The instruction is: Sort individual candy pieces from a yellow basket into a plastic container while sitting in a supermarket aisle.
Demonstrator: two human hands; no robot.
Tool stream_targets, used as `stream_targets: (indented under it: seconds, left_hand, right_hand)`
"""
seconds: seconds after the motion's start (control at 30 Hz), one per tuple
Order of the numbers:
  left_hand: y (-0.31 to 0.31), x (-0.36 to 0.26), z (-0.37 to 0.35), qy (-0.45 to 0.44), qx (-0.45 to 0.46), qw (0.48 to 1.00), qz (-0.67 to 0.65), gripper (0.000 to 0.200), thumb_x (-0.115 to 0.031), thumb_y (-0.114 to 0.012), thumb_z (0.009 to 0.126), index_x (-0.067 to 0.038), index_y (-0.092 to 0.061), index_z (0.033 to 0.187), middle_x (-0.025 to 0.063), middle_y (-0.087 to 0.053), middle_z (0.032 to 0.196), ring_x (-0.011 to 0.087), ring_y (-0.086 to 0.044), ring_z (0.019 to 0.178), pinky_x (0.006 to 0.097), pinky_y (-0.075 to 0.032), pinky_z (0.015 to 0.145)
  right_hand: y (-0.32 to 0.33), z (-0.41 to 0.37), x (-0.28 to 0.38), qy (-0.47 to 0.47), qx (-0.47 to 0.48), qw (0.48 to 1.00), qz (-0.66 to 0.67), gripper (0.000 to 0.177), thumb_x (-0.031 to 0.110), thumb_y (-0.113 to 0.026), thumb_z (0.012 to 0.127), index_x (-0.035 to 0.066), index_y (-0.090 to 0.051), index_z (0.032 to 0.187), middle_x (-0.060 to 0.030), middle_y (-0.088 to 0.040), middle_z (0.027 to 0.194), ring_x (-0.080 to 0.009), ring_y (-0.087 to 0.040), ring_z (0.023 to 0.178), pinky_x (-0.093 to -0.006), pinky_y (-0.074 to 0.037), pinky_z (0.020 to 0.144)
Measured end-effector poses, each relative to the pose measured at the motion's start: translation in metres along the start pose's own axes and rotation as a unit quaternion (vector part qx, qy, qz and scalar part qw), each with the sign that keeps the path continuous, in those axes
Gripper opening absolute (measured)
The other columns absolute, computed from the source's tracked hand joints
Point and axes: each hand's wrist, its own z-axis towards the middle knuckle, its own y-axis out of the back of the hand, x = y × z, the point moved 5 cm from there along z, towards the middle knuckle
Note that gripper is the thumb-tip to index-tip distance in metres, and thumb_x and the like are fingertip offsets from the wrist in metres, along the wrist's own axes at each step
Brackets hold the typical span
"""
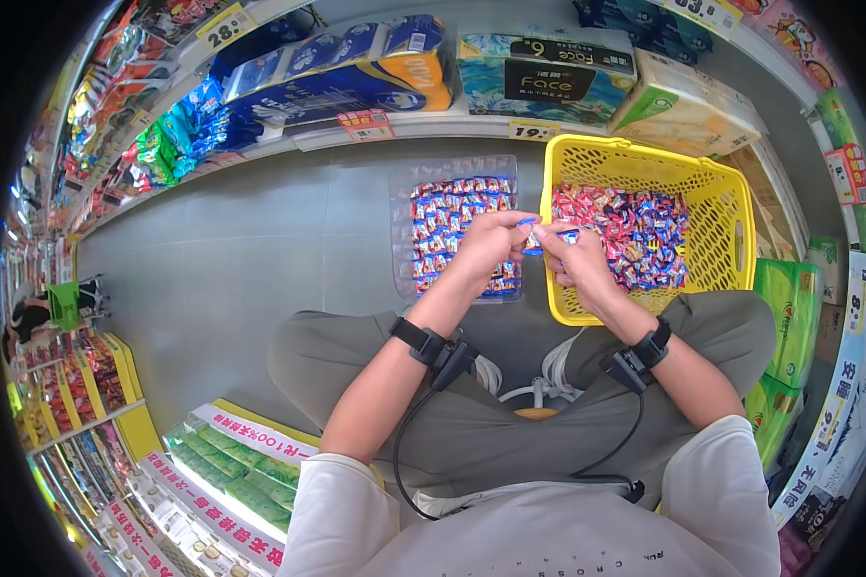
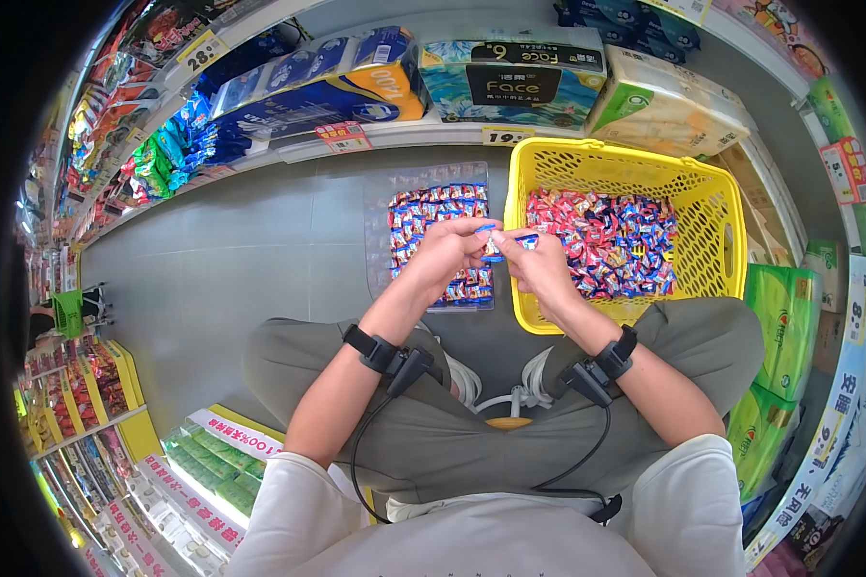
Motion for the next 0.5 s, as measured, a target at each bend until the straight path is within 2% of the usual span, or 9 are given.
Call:
stream_targets:
  seconds: [0.07, 0.13, 0.17, 0.2, 0.23, 0.37, 0.5]
  left_hand:
    - [-0.002, -0.001, 0.000, -0.016, 0.004, 1.000, 0.022, 0.032, -0.012, -0.063, 0.094, -0.001, -0.061, 0.124, 0.0008, -0.061, 0.088, 0.0104, -0.057, 0.078, 0.0257, -0.050, 0.072]
    - [0.002, 0.003, 0.002, -0.013, -0.037, 0.998, -0.045, 0.034, -0.013, -0.066, 0.092, -0.001, -0.059, 0.124, 0.0033, -0.062, 0.090, 0.0122, -0.060, 0.080, 0.0264, -0.052, 0.073]
    - [0.002, 0.004, 0.003, -0.013, -0.038, 0.998, -0.046, 0.034, -0.013, -0.066, 0.092, -0.001, -0.059, 0.124, 0.0033, -0.062, 0.090, 0.0122, -0.060, 0.080, 0.0264, -0.052, 0.073]
    - [0.000, 0.007, 0.001, 0.020, -0.039, 0.994, -0.098, 0.033, -0.014, -0.066, 0.092, -0.001, -0.058, 0.122, 0.0045, -0.063, 0.092, 0.0128, -0.061, 0.083, 0.0272, -0.053, 0.075]
    - [-0.002, 0.009, -0.001, 0.054, -0.040, 0.987, -0.149, 0.033, -0.014, -0.067, 0.092, -0.001, -0.057, 0.120, 0.0057, -0.064, 0.094, 0.0135, -0.063, 0.085, 0.0279, -0.054, 0.076]
    - [-0.018, 0.018, -0.005, 0.073, 0.015, 0.994, -0.084, 0.024, -0.015, -0.067, 0.093, -0.001, -0.060, 0.112, 0.0070, -0.066, 0.095, 0.0141, -0.065, 0.087, 0.0287, -0.056, 0.078]
    - [-0.026, 0.027, -0.003, 0.027, 0.020, 0.994, -0.101, 0.015, -0.014, -0.064, 0.095, -0.001, -0.063, 0.103, 0.0080, -0.069, 0.093, 0.0131, -0.066, 0.083, 0.0266, -0.055, 0.076]
  right_hand:
    - [0.001, -0.001, 0.001, -0.005, -0.007, 1.000, -0.009, 0.017, 0.021, -0.067, 0.093, 0.004, -0.066, 0.095, 0.0078, -0.044, 0.061, -0.0021, -0.035, 0.050, -0.0211, -0.022, 0.040]
    - [0.004, 0.001, -0.001, -0.009, -0.014, 1.000, -0.018, 0.017, 0.020, -0.068, 0.093, 0.004, -0.065, 0.096, 0.0075, -0.045, 0.062, -0.0021, -0.036, 0.050, -0.0208, -0.022, 0.040]
    - [0.007, 0.005, -0.005, -0.006, -0.017, 0.999, 0.042, 0.017, 0.020, -0.068, 0.092, 0.004, -0.065, 0.096, 0.0068, -0.046, 0.063, -0.0025, -0.037, 0.049, -0.0207, -0.023, 0.040]
    - [0.008, 0.007, -0.006, -0.002, -0.020, 0.995, 0.102, 0.017, 0.019, -0.069, 0.092, 0.004, -0.065, 0.096, 0.0062, -0.047, 0.065, -0.0028, -0.037, 0.049, -0.0206, -0.023, 0.039]
    - [0.009, 0.007, -0.006, -0.002, -0.020, 0.995, 0.102, 0.017, 0.019, -0.069, 0.092, 0.004, -0.065, 0.096, 0.0062, -0.047, 0.065, -0.0028, -0.037, 0.049, -0.0206, -0.023, 0.039]
    - [0.014, 0.010, -0.008, 0.005, -0.063, 0.986, 0.157, 0.015, 0.019, -0.069, 0.092, 0.007, -0.062, 0.094, 0.0055, -0.047, 0.066, -0.0033, -0.039, 0.051, -0.0204, -0.024, 0.040]
    - [0.013, 0.007, -0.010, -0.015, -0.070, 0.977, 0.201, 0.015, 0.020, -0.070, 0.092, 0.009, -0.059, 0.092, 0.0058, -0.047, 0.066, -0.0039, -0.041, 0.053, -0.0204, -0.025, 0.041]
